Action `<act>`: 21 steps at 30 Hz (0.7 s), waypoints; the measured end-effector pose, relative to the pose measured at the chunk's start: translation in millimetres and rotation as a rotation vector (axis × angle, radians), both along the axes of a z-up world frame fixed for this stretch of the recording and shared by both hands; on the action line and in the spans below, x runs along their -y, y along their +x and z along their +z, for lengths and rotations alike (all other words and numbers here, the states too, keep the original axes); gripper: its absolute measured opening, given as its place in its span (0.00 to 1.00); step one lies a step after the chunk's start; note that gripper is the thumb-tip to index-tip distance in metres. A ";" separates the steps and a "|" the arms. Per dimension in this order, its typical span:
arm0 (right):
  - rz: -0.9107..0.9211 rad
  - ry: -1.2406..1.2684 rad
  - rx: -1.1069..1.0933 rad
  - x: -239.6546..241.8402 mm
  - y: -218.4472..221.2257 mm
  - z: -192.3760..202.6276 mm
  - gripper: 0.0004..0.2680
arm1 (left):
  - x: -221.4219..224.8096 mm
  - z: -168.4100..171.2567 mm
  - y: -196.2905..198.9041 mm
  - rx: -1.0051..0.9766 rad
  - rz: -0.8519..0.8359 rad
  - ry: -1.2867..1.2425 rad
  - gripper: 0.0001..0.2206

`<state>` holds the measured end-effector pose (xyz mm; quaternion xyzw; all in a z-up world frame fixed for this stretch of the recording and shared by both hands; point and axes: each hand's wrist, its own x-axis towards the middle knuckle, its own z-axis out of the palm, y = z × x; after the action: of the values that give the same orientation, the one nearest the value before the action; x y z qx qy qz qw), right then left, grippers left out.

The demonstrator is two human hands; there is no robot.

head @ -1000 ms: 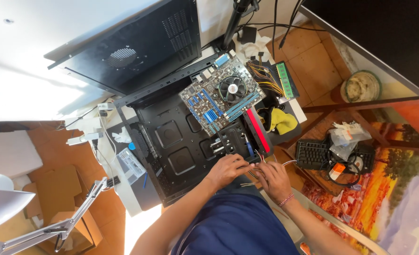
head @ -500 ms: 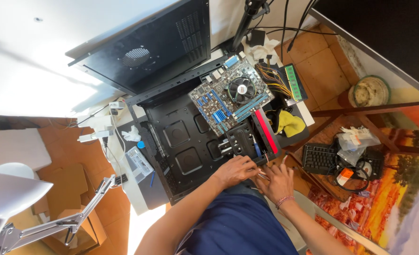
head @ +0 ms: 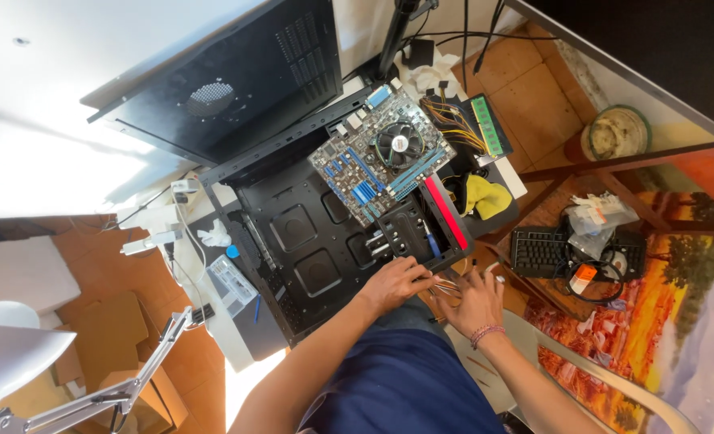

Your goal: The person works on a desktop computer case on a desk, lifting the motherboard with CPU cooler out of the case and setting it aside, arranging internal cables, then repositioning the motherboard back into the case and pressing on components including RAM slots, using a screwdriver near the end.

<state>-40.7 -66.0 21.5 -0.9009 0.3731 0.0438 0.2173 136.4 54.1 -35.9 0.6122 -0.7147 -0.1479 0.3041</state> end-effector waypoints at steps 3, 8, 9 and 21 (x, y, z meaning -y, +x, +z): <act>0.043 0.078 -0.092 6.6 0.9 -3.2 0.20 | 0.9 3.4 0.2 -0.078 0.024 0.003 0.12; 0.175 0.109 -0.009 27.6 -12.8 -26.6 0.21 | 4.9 21.8 -0.5 -0.399 0.219 0.047 0.06; 0.204 0.120 -0.023 33.8 -10.2 -22.2 0.20 | 5.7 27.4 -1.3 -0.498 0.263 0.048 0.07; 0.222 0.266 -0.098 116.4 80.5 63.6 0.10 | 8.4 37.3 15.0 -0.628 0.360 0.181 0.08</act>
<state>39.8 -182.4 85.1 -0.8967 0.2723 0.1602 0.3100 151.4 45.7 1.4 0.6774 -0.4513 -0.3352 0.4744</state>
